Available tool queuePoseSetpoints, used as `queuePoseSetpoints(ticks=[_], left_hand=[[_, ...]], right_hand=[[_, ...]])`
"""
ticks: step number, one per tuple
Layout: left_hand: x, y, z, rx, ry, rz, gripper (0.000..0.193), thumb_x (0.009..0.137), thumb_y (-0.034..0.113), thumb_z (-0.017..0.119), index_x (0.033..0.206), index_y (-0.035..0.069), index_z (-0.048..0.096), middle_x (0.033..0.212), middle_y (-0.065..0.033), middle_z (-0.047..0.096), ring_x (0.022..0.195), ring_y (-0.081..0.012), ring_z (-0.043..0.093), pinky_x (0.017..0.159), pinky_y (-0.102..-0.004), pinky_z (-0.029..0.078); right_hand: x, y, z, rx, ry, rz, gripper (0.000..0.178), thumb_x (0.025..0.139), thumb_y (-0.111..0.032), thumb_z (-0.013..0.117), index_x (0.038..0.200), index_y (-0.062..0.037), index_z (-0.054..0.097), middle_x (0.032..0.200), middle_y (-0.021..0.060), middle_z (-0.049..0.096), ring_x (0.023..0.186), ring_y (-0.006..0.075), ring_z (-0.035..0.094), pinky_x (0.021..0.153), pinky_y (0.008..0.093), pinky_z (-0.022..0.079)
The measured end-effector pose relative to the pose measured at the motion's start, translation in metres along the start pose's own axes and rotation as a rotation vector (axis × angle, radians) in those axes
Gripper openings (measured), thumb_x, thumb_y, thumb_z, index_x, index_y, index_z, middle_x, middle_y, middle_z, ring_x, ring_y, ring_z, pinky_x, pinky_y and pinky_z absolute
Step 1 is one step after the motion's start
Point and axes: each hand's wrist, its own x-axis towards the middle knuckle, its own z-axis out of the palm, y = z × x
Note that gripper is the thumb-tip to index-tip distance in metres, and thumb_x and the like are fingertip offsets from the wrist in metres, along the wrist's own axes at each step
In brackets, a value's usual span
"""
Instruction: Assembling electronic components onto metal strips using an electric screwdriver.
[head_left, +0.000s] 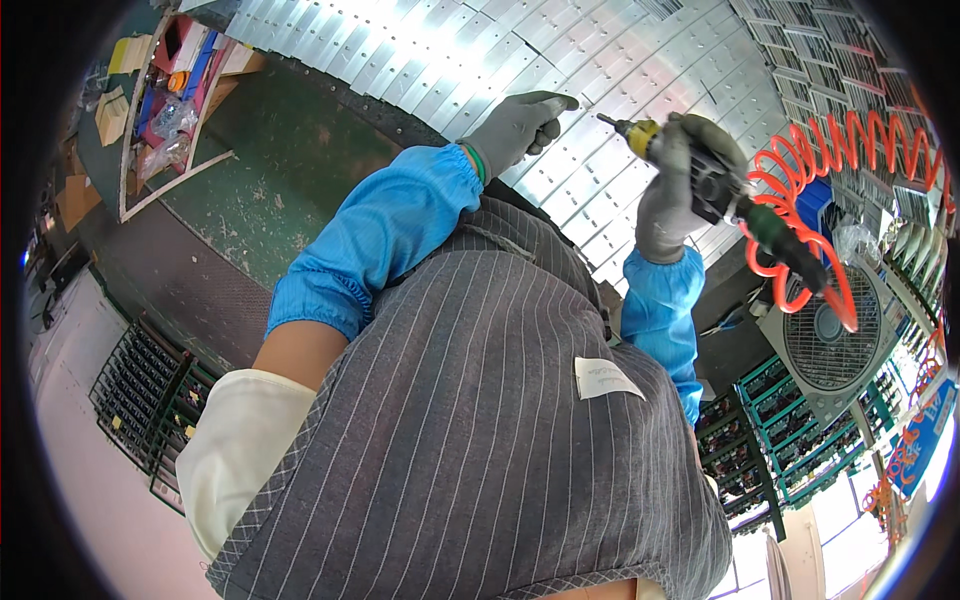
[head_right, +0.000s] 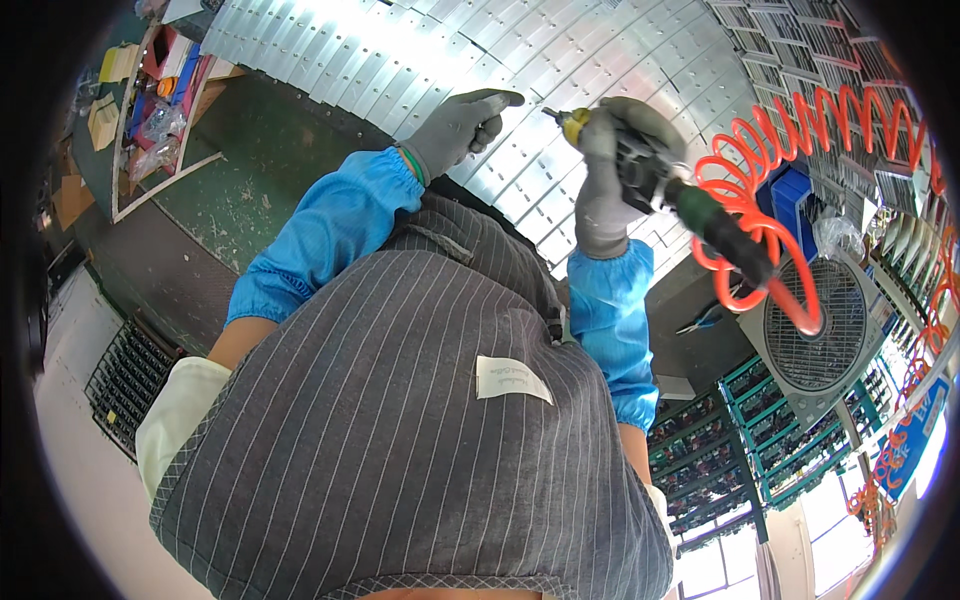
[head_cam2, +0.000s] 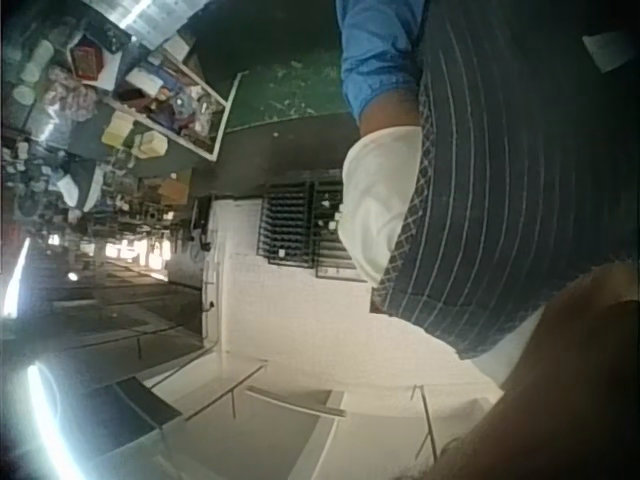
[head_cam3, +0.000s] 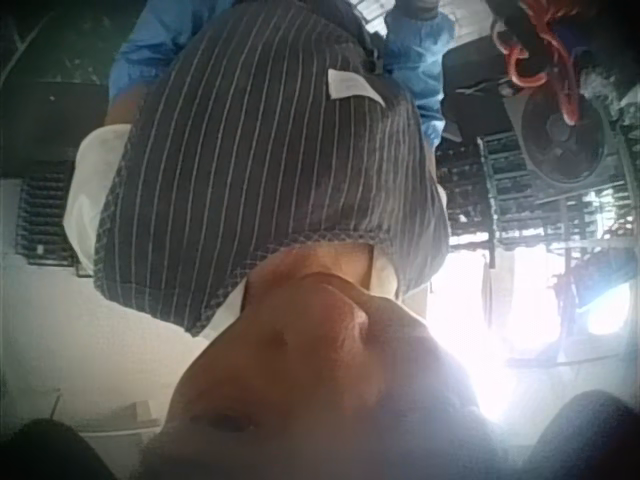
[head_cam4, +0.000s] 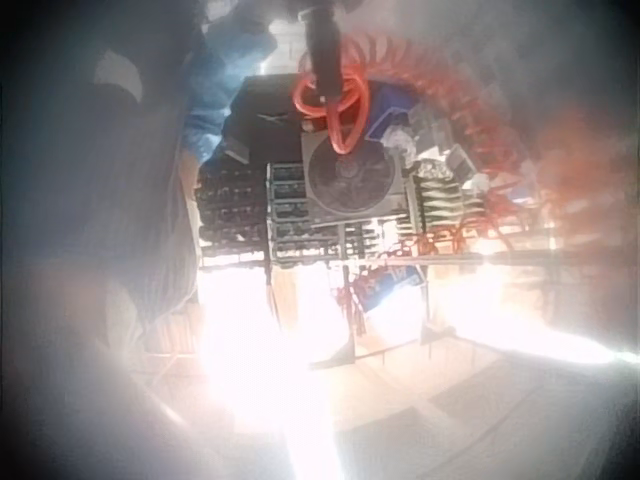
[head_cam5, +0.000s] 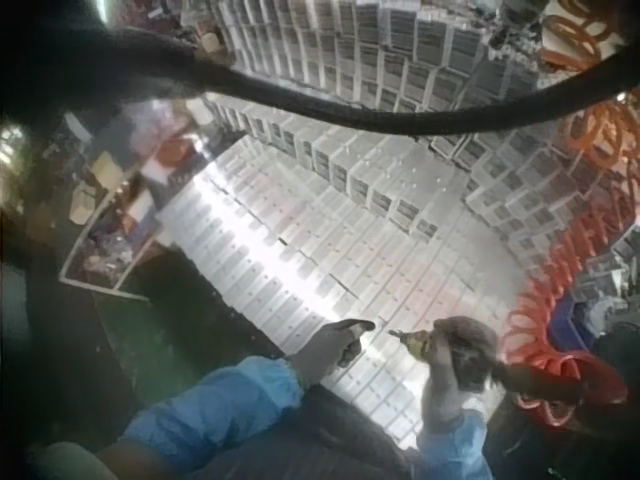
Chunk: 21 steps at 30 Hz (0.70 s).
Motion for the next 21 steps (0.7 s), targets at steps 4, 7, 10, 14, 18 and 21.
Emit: queuePoseSetpoints(ticks=[4, 7, 10, 14, 18, 21], left_hand=[[0.001, -0.005, -0.005, -0.039, 0.012, 0.006, 0.04, 0.095, 0.029, 0.044, 0.12, 0.0, 0.054, 0.064, 0.0041, 0.041, 0.053, -0.0056, 0.034, 0.049, -0.0205, 0.031], [0.004, -0.012, -0.01, -0.121, 0.009, 0.023, 0.039, 0.095, 0.028, 0.044, 0.119, 0.0, 0.055, 0.063, 0.0047, 0.04, 0.053, -0.0052, 0.034, 0.05, -0.0208, 0.031], [0.005, -0.011, -0.015, -0.235, 0.008, -0.038, 0.03, 0.096, 0.022, 0.045, 0.113, 0.002, 0.058, 0.065, 0.0027, 0.046, 0.055, -0.0063, 0.037, 0.05, -0.022, 0.032], [0.003, -0.007, -0.016, -0.196, 0.035, -0.045, 0.032, 0.094, 0.023, 0.047, 0.114, 0.001, 0.058, 0.063, 0.0028, 0.045, 0.054, -0.0063, 0.036, 0.049, -0.0222, 0.03], [0.004, -0.009, -0.02, -0.223, 0.034, -0.056, 0.034, 0.093, 0.023, 0.047, 0.115, 0.0, 0.057, 0.063, 0.0026, 0.044, 0.054, -0.0068, 0.036, 0.05, -0.023, 0.03], [0.007, -0.011, -0.019, -0.205, 0.035, -0.045, 0.034, 0.093, 0.023, 0.047, 0.116, -0.001, 0.056, 0.063, 0.0027, 0.044, 0.054, -0.007, 0.036, 0.05, -0.0231, 0.03]], right_hand=[[-0.017, 0.025, -0.002, -0.19, -0.267, -0.137, 0.025, 0.082, -0.007, 0.067, 0.099, -0.0003, 0.051, 0.093, 0.0128, 0.06, 0.077, 0.0176, 0.061, 0.068, 0.0279, 0.051], [-0.017, 0.041, -0.011, 0.032, -0.602, -0.277, 0.021, 0.078, -0.006, 0.065, 0.096, 0.0003, 0.055, 0.087, 0.014, 0.061, 0.075, 0.0216, 0.061, 0.066, 0.0308, 0.05], [-0.024, 0.037, 0.004, -0.173, -0.649, -0.531, 0.028, 0.066, 0.002, 0.073, 0.09, -0.0017, 0.06, 0.083, 0.0143, 0.061, 0.074, 0.0279, 0.062, 0.066, 0.036, 0.051], [-0.026, 0.03, 0.01, -0.248, -0.857, -0.554, 0.028, 0.063, -0.006, 0.069, 0.09, -0.0025, 0.06, 0.085, 0.0127, 0.062, 0.076, 0.0308, 0.062, 0.068, 0.0397, 0.051], [-0.026, 0.037, 0.009, -0.261, -0.93, -0.563, 0.029, 0.064, -0.011, 0.067, 0.091, -0.0027, 0.06, 0.086, 0.013, 0.062, 0.077, 0.0296, 0.062, 0.07, 0.0407, 0.052], [-0.023, 0.038, 0.007, -0.284, -0.94, -0.571, 0.031, 0.062, -0.012, 0.067, 0.091, -0.003, 0.06, 0.087, 0.0126, 0.062, 0.078, 0.0293, 0.062, 0.071, 0.0405, 0.052]])
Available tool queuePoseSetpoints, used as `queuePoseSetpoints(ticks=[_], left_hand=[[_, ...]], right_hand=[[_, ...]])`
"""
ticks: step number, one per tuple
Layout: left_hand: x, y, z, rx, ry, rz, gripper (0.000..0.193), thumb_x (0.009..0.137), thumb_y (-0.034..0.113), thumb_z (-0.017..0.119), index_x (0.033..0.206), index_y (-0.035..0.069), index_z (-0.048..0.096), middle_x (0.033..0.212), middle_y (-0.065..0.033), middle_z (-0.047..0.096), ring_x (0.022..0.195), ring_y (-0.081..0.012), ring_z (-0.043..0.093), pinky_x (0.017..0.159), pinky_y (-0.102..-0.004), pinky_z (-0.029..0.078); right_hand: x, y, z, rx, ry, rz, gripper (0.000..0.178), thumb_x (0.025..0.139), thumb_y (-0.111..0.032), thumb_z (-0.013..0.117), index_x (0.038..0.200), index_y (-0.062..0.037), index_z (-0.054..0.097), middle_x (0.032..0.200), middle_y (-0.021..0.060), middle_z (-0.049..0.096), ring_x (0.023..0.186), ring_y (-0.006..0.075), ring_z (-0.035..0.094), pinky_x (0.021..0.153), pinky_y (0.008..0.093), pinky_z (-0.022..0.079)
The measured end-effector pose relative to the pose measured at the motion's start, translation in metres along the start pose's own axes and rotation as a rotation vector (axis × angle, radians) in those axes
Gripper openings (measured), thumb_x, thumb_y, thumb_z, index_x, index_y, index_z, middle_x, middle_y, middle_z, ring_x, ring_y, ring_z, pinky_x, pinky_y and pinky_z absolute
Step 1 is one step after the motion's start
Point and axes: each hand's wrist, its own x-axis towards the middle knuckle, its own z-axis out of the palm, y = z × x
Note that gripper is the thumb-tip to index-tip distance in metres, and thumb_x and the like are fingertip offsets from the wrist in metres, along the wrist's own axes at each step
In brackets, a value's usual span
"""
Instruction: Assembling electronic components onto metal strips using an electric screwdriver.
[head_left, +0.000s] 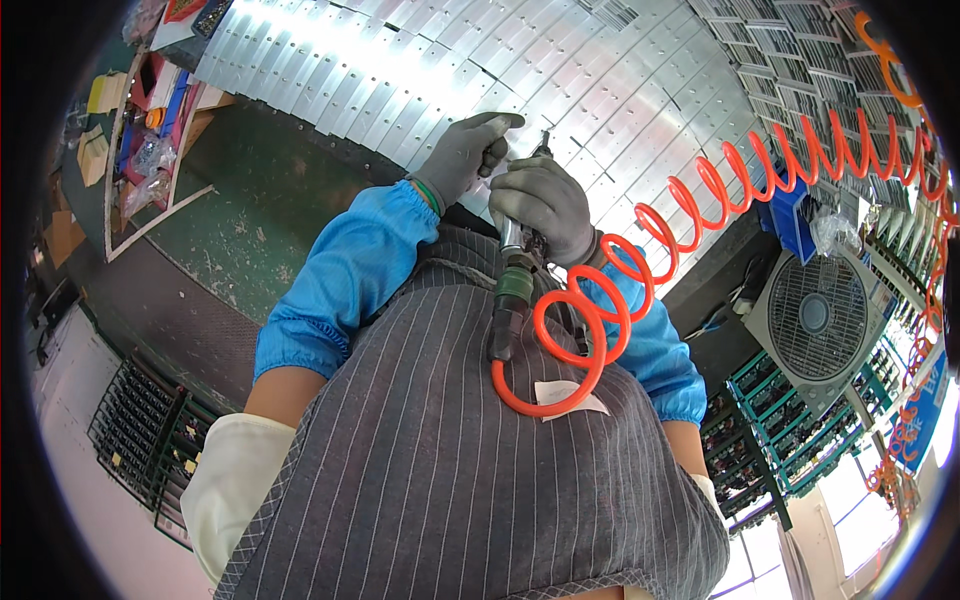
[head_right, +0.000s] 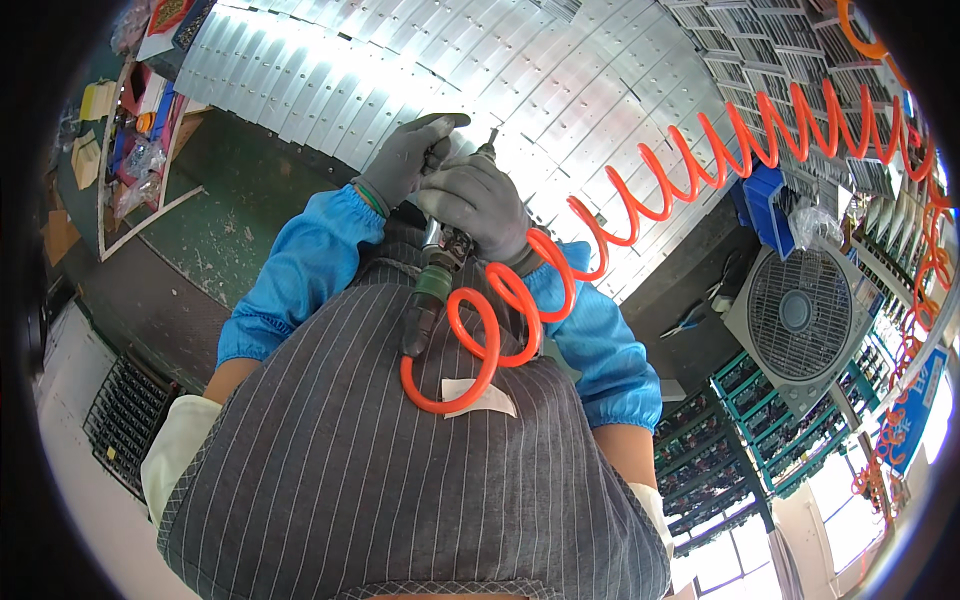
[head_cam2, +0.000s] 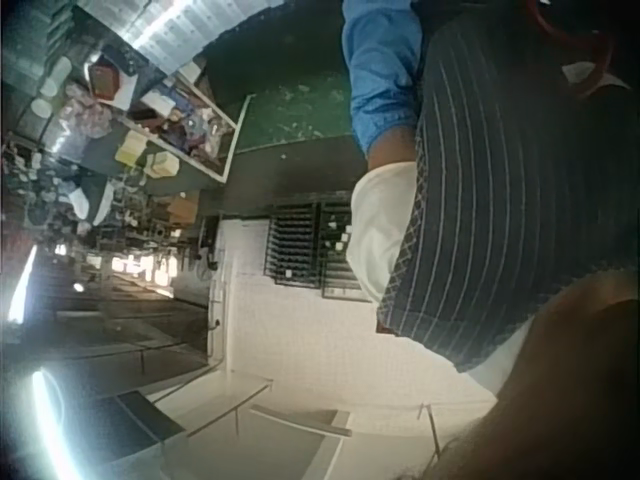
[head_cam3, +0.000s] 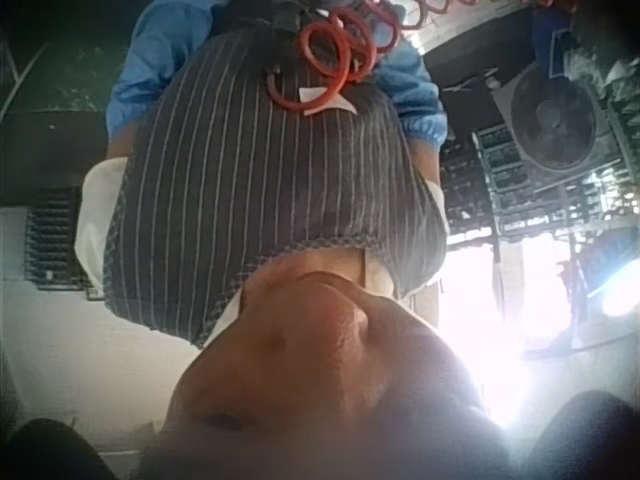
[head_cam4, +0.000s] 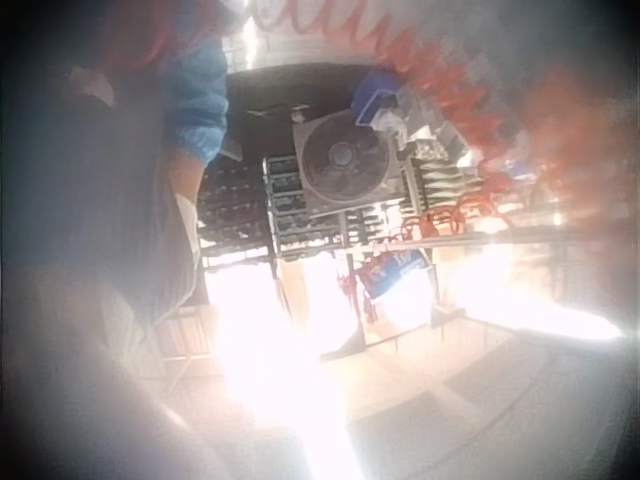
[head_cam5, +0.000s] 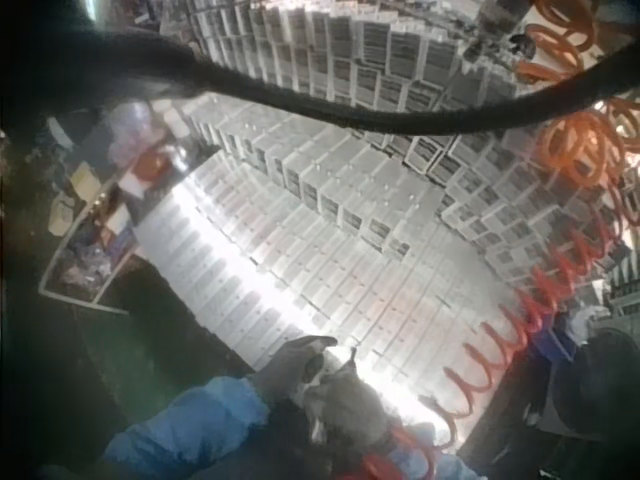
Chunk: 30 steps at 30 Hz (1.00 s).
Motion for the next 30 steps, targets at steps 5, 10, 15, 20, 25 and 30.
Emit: queuePoseSetpoints(ticks=[5, 10, 15, 20, 25, 30], left_hand=[[-0.002, 0.001, 0.001, -0.001, -0.007, 0.008, 0.034, 0.094, 0.024, 0.047, 0.116, 0.0, 0.056, 0.063, 0.0027, 0.044, 0.055, -0.0072, 0.036, 0.051, -0.023, 0.03], [-0.002, -0.001, -0.002, 0.004, -0.012, 0.017, 0.034, 0.094, 0.025, 0.047, 0.116, 0.0, 0.056, 0.064, 0.0026, 0.045, 0.056, -0.0071, 0.037, 0.052, -0.0229, 0.031], [0.001, -0.003, -0.004, 0.001, -0.01, 0.018, 0.034, 0.094, 0.025, 0.047, 0.116, 0.0, 0.056, 0.065, 0.003, 0.045, 0.057, -0.0067, 0.037, 0.053, -0.0227, 0.031], [0.005, -0.003, -0.004, 0.005, -0.035, 0.005, 0.033, 0.094, 0.024, 0.046, 0.115, 0.0, 0.057, 0.065, 0.0029, 0.045, 0.056, -0.0065, 0.037, 0.052, -0.0224, 0.031], [0.003, 0.004, 0.012, 0.065, -0.105, 0.01, 0.037, 0.096, 0.027, 0.043, 0.119, 0.0, 0.054, 0.064, 0.0048, 0.041, 0.054, -0.0045, 0.033, 0.049, -0.0195, 0.03], [-0.007, 0.011, 0.027, 0.231, -0.123, 0.033, 0.04, 0.096, 0.031, 0.04, 0.12, 0.002, 0.054, 0.062, 0.0045, 0.039, 0.052, -0.0046, 0.033, 0.047, -0.0198, 0.03]], right_hand=[[0.004, -0.001, 0.0, -0.03, -0.002, 0.001, 0.031, 0.062, -0.013, 0.067, 0.091, -0.0039, 0.059, 0.088, 0.0116, 0.062, 0.079, 0.0298, 0.062, 0.07, 0.0392, 0.051], [0.004, 0.002, 0.002, -0.016, 0.009, -0.009, 0.033, 0.06, -0.013, 0.067, 0.091, -0.0045, 0.06, 0.088, 0.0104, 0.062, 0.081, 0.0302, 0.062, 0.069, 0.0374, 0.05], [0.006, 0.002, 0.002, -0.021, -0.002, -0.008, 0.032, 0.062, -0.013, 0.066, 0.091, -0.0041, 0.06, 0.088, 0.0108, 0.062, 0.082, 0.0301, 0.062, 0.07, 0.0376, 0.05], [0.016, -0.008, -0.009, 0.021, 0.129, 0.013, 0.024, 0.072, -0.013, 0.065, 0.092, -0.0005, 0.06, 0.087, 0.0142, 0.062, 0.079, 0.0302, 0.062, 0.069, 0.0364, 0.049], [0.013, -0.038, -0.034, 0.005, 0.511, 0.471, 0.022, 0.082, -0.005, 0.061, 0.102, -0.0007, 0.054, 0.092, 0.013, 0.059, 0.078, 0.0205, 0.062, 0.077, 0.0379, 0.051], [0.016, -0.042, -0.068, 0.378, 1.087, 0.645, 0.025, 0.082, 0.0, 0.056, 0.106, -0.0049, 0.052, 0.099, 0.0096, 0.058, 0.087, 0.021, 0.06, 0.091, 0.043, 0.048]])
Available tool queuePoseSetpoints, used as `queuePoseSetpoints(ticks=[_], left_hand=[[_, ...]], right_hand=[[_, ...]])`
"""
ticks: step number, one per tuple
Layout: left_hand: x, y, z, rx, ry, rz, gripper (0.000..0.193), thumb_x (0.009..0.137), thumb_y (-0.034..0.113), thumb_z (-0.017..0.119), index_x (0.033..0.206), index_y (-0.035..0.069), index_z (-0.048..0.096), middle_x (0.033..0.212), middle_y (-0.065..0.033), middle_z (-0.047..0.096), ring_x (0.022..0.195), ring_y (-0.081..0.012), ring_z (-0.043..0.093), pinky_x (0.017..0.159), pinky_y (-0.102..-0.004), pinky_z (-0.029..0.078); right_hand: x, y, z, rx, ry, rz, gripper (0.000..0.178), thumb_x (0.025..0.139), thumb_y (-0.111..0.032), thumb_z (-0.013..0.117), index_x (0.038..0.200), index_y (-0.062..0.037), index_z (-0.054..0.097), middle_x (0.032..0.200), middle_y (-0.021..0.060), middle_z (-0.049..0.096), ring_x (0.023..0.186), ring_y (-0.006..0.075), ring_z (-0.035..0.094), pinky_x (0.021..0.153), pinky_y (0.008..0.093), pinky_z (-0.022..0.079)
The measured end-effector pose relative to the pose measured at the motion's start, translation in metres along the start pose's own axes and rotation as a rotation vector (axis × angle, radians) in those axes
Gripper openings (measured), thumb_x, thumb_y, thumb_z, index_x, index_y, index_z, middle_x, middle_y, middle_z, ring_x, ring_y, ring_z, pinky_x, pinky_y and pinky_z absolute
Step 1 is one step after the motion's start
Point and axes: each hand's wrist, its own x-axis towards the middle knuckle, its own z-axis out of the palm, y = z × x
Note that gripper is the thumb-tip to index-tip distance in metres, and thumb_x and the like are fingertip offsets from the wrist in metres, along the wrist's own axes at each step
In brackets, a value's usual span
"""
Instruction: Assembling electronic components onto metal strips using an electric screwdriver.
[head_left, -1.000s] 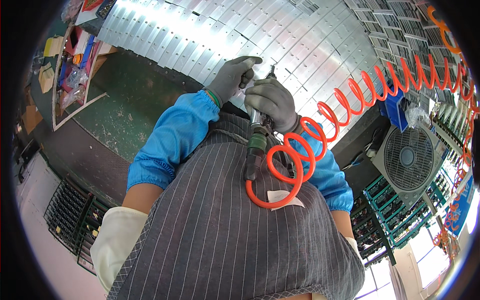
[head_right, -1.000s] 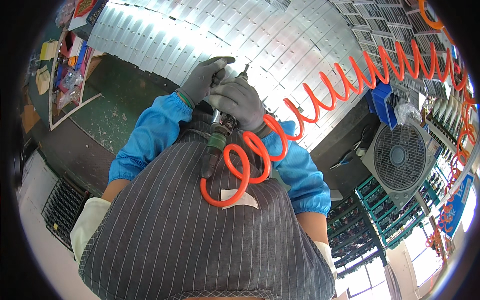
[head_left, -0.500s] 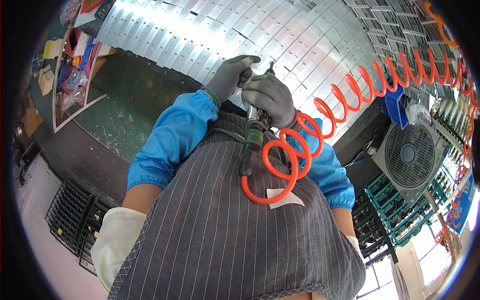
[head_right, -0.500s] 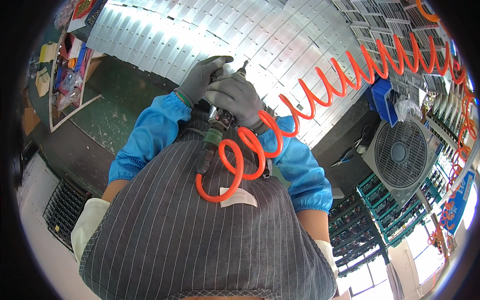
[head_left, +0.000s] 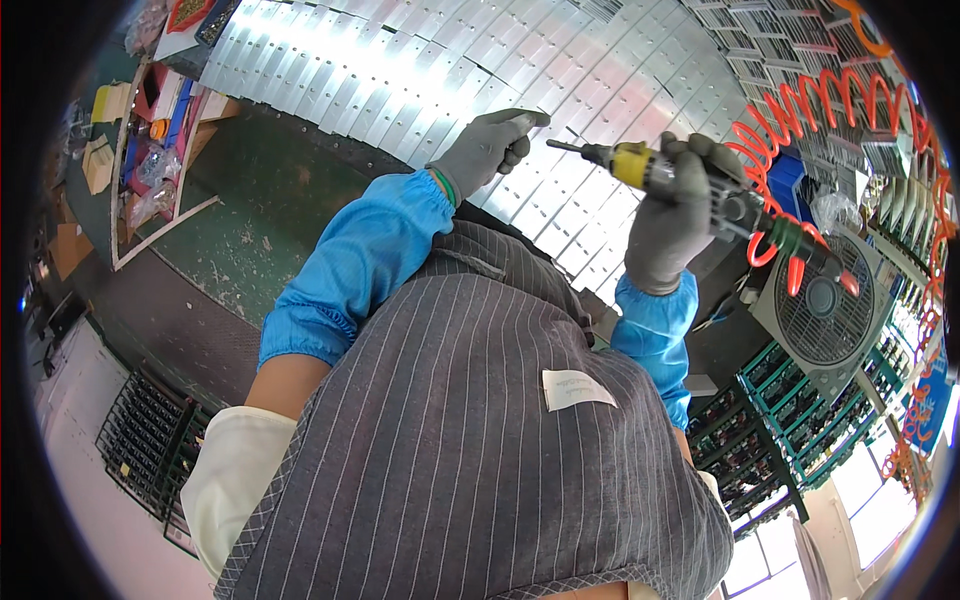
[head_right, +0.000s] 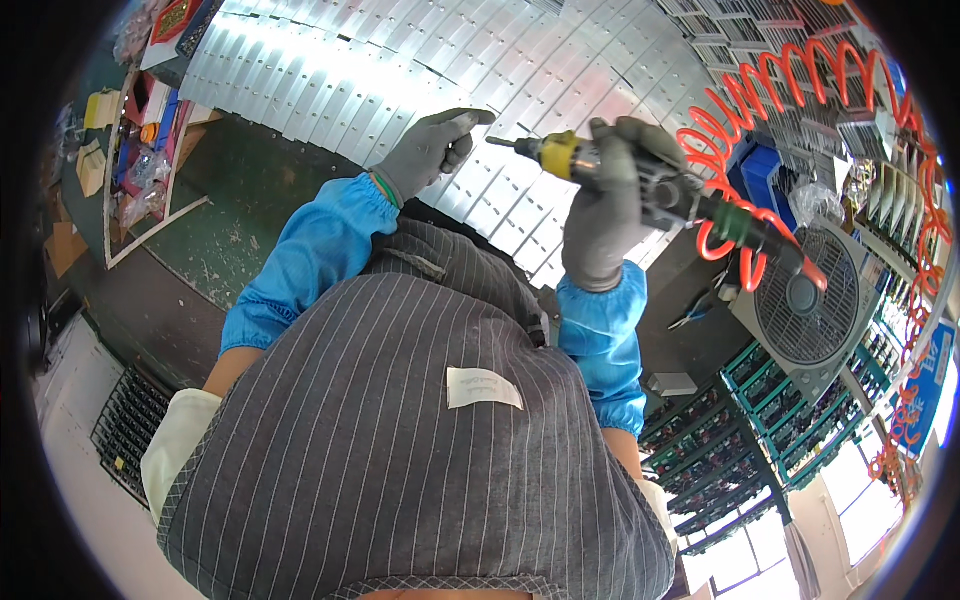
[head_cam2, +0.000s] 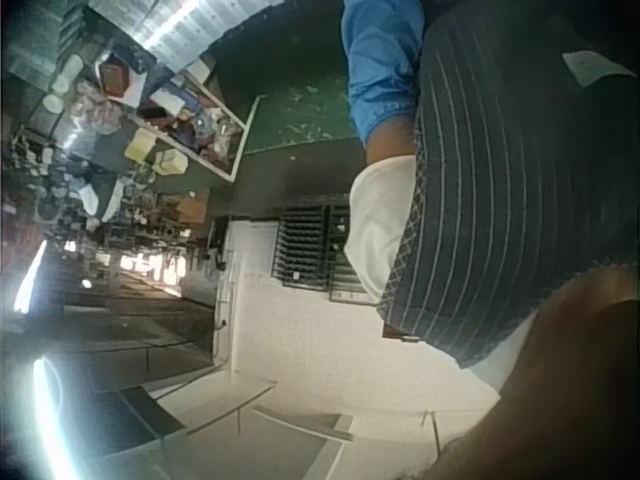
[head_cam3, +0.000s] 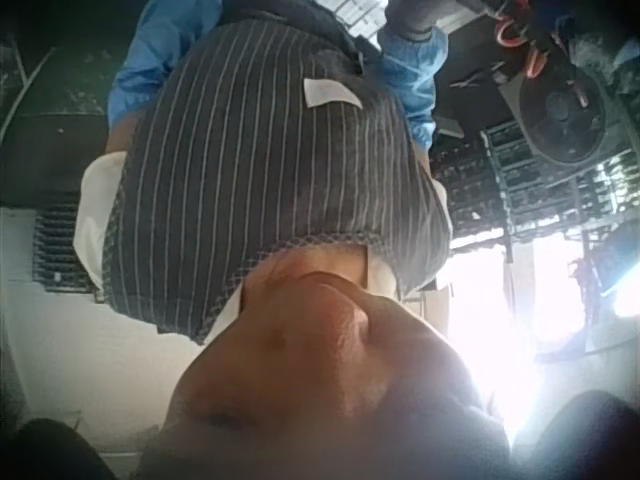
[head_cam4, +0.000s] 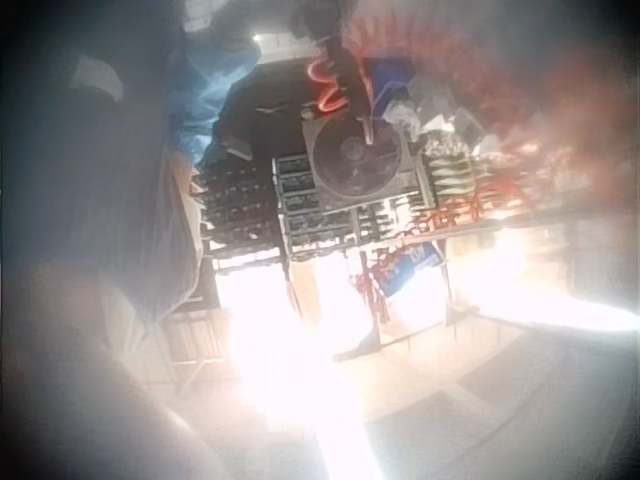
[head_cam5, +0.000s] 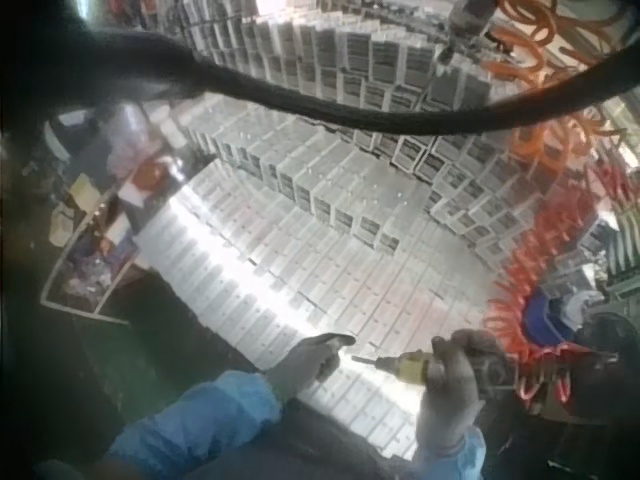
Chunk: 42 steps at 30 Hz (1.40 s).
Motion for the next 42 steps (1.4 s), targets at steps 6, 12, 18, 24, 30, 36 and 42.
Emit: queuePoseSetpoints(ticks=[6, 12, 18, 24, 30, 36, 42], left_hand=[[-0.004, 0.003, 0.014, -0.04, -0.221, -0.045, 0.036, 0.097, 0.032, 0.041, 0.112, 0.003, 0.056, 0.063, 0.0038, 0.038, 0.053, -0.0063, 0.031, 0.047, -0.0214, 0.029], [-0.003, 0.001, 0.027, -0.012, -0.345, -0.07, 0.026, 0.099, 0.027, 0.037, 0.093, 0.006, 0.052, 0.064, 0.0034, 0.036, 0.055, -0.0081, 0.031, 0.048, -0.024, 0.03], [-0.002, 0.004, 0.039, 0.091, -0.284, -0.071, 0.034, 0.097, 0.037, 0.04, 0.096, 0.005, 0.054, 0.063, 0.0041, 0.037, 0.055, -0.0051, 0.032, 0.048, -0.0203, 0.029], [0.0, -0.003, 0.059, 0.07, -0.135, -0.109, 0.026, 0.094, 0.029, 0.047, 0.088, 0.005, 0.054, 0.066, 0.0024, 0.045, 0.057, -0.0075, 0.039, 0.051, -0.023, 0.034], [0.011, -0.022, 0.06, -0.139, -0.13, -0.139, 0.023, 0.093, 0.025, 0.047, 0.093, 0.004, 0.055, 0.066, 0.0009, 0.046, 0.057, -0.0075, 0.036, 0.051, -0.0229, 0.031], [0.022, -0.029, 0.051, -0.254, -0.17, -0.182, 0.033, 0.095, 0.02, 0.044, 0.115, -0.004, 0.053, 0.103, -0.0125, 0.061, 0.095, -0.0173, 0.061, 0.094, -0.0307, 0.05], [0.018, -0.013, 0.042, -0.158, -0.216, -0.174, 0.038, 0.095, 0.024, 0.046, 0.122, -0.003, 0.05, 0.103, -0.0101, 0.06, 0.094, -0.0145, 0.059, 0.089, -0.026, 0.051]], right_hand=[[0.011, -0.007, -0.035, 0.262, 0.18, 0.182, 0.02, 0.088, -0.006, 0.054, 0.108, -0.0054, 0.05, 0.094, 0.009, 0.058, 0.09, 0.0232, 0.059, 0.089, 0.0414, 0.048], [0.01, -0.005, -0.055, 0.34, 0.172, 0.218, 0.019, 0.088, -0.004, 0.052, 0.107, -0.0068, 0.051, 0.096, 0.0074, 0.06, 0.087, 0.017, 0.06, 0.095, 0.0395, 0.046], [0.007, -0.006, -0.062, 0.3, 0.262, 0.168, 0.016, 0.089, -0.007, 0.055, 0.104, -0.0043, 0.052, 0.091, 0.0094, 0.06, 0.087, 0.0199, 0.06, 0.091, 0.0401, 0.049], [-0.001, -0.01, -0.056, 0.142, 0.231, 0.045, 0.029, 0.08, 0.0, 0.055, 0.109, -0.0017, 0.049, 0.1, 0.0121, 0.057, 0.09, 0.0253, 0.061, 0.086, 0.0386, 0.05], [0.001, -0.008, -0.051, 0.008, 0.194, -0.036, 0.027, 0.08, -0.001, 0.057, 0.106, 0.0001, 0.052, 0.1, 0.0137, 0.058, 0.089, 0.0246, 0.063, 0.083, 0.0374, 0.051], [0.036, 0.025, -0.049, -0.083, 0.054, -0.17, 0.026, 0.074, 0.002, 0.065, 0.098, 0.0019, 0.056, 0.092, 0.0126, 0.062, 0.085, 0.0218, 0.064, 0.08, 0.0342, 0.051], [0.049, 0.054, -0.048, -0.074, 0.057, -0.157, 0.025, 0.073, 0.001, 0.067, 0.097, 0.0009, 0.058, 0.091, 0.0113, 0.064, 0.08, 0.0183, 0.064, 0.077, 0.0316, 0.052]])
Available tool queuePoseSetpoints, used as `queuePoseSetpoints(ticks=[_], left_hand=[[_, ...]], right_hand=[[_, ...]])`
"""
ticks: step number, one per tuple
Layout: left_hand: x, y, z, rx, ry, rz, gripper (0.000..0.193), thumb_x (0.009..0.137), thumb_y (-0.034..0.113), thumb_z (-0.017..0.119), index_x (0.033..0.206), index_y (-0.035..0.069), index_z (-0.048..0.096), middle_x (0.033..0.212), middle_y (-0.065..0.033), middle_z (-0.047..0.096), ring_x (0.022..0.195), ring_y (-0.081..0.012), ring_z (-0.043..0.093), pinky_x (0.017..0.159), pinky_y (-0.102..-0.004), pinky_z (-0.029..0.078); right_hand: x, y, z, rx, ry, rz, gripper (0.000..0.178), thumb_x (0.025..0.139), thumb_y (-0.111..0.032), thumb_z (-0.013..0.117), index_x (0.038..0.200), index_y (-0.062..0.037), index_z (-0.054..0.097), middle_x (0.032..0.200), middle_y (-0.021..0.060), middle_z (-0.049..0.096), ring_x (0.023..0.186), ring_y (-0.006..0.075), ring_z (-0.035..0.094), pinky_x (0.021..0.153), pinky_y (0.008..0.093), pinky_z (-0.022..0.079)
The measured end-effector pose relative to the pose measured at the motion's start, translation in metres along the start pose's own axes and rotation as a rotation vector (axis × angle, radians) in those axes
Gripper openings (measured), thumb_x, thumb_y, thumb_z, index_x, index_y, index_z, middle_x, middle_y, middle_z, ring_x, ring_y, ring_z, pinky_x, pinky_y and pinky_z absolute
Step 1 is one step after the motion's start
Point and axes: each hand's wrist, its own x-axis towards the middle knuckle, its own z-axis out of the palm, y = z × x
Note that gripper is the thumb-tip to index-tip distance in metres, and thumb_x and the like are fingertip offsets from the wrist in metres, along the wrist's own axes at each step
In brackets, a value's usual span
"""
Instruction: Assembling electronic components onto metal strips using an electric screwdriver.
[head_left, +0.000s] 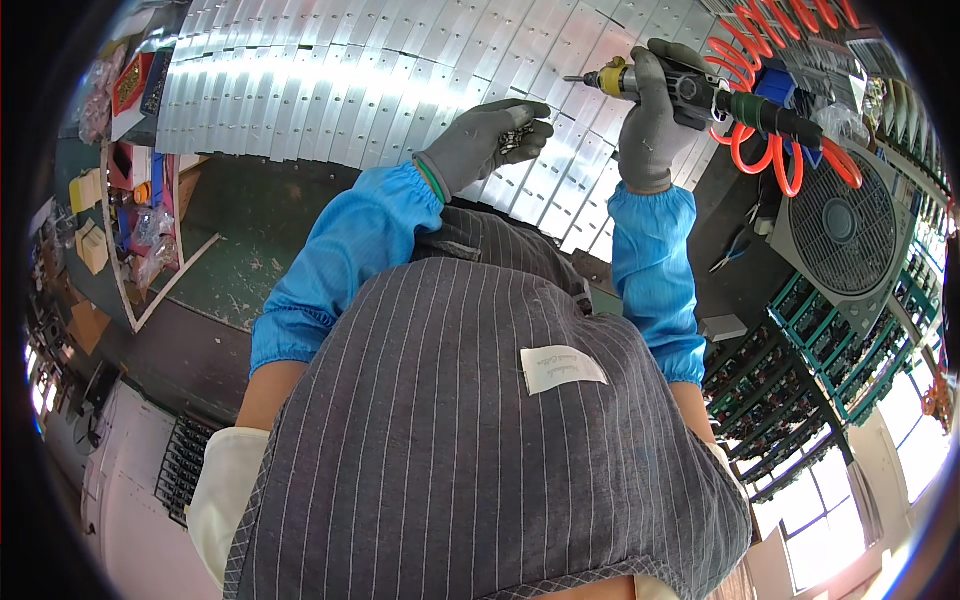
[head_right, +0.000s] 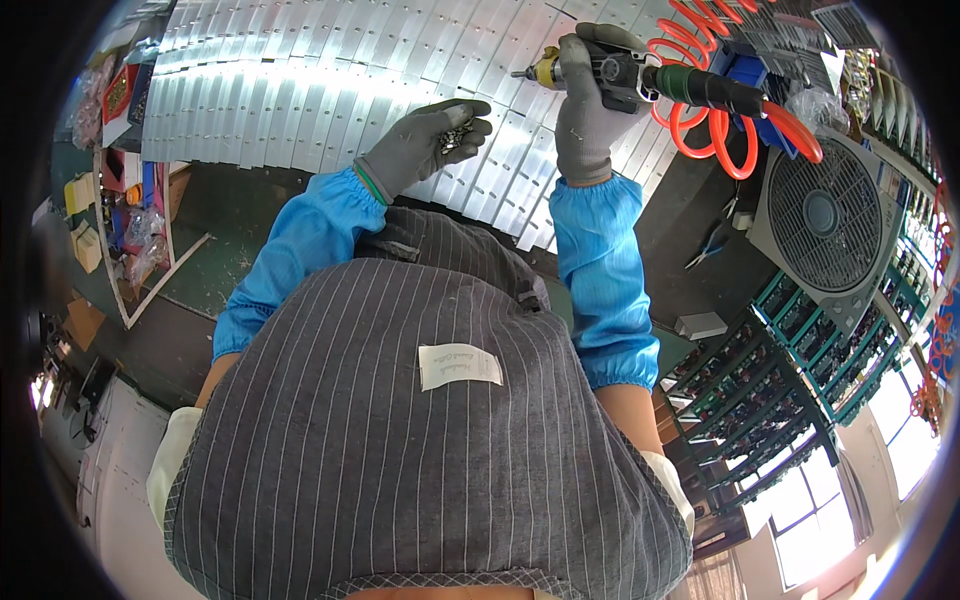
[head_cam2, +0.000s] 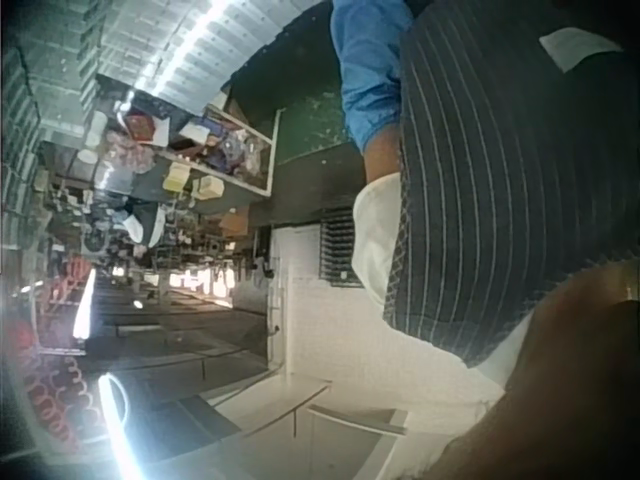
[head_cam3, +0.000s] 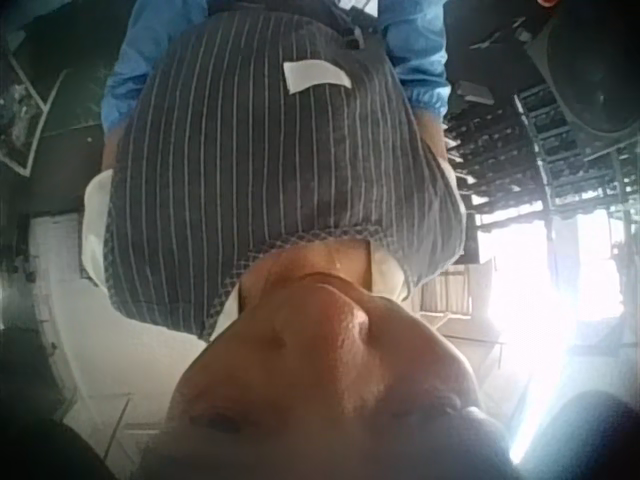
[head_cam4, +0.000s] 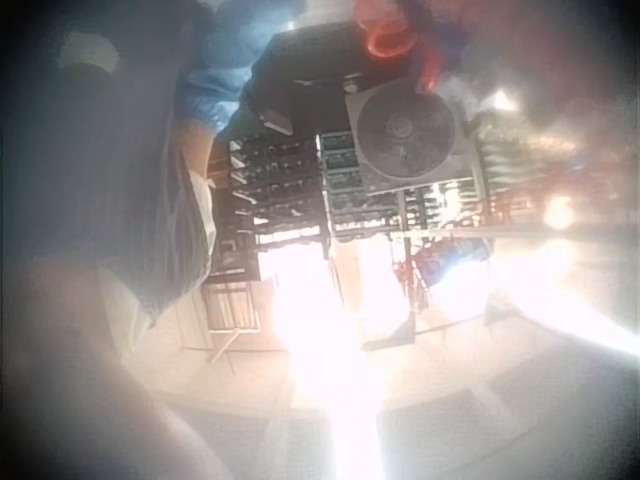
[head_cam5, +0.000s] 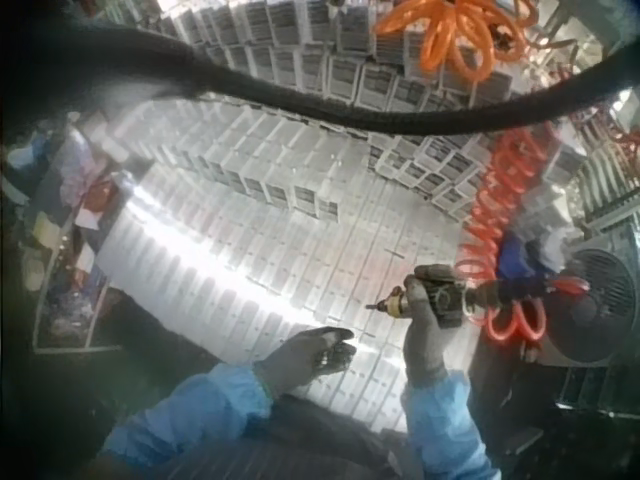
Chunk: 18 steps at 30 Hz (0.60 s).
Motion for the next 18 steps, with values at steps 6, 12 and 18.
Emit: queuePoseSetpoints(ticks=[6, 12, 18], left_hand=[[0.0, 0.005, -0.008, 0.043, 0.011, 0.005, 0.042, 0.095, 0.031, 0.047, 0.123, 0.0, 0.051, 0.104, -0.0083, 0.061, 0.095, -0.014, 0.059, 0.087, -0.0267, 0.051], [0.003, 0.008, -0.015, -0.007, -0.028, 0.046, 0.043, 0.094, 0.028, 0.047, 0.125, -0.001, 0.05, 0.115, -0.0131, 0.059, 0.103, -0.0206, 0.06, 0.092, -0.0315, 0.05], [0.008, 0.009, -0.018, -0.034, -0.058, 0.042, 0.043, 0.094, 0.026, 0.046, 0.125, -0.003, 0.049, 0.121, -0.0148, 0.056, 0.104, -0.0227, 0.06, 0.093, -0.0325, 0.049]], right_hand=[[-0.002, 0.004, 0.003, -0.034, -0.015, -0.044, 0.026, 0.072, 0.004, 0.068, 0.097, 0.0008, 0.059, 0.087, 0.0092, 0.065, 0.076, 0.014, 0.064, 0.073, 0.029, 0.053], [-0.01, -0.008, 0.018, -0.057, -0.066, -0.032, 0.025, 0.073, 0.007, 0.067, 0.096, 0.0006, 0.059, 0.085, 0.0102, 0.065, 0.07, 0.0134, 0.063, 0.064, 0.0253, 0.053], [-0.011, 0.007, 0.016, -0.062, -0.105, -0.077, 0.027, 0.071, 0.009, 0.069, 0.094, -0.0003, 0.059, 0.083, 0.0084, 0.064, 0.068, 0.0117, 0.061, 0.061, 0.0239, 0.053]])
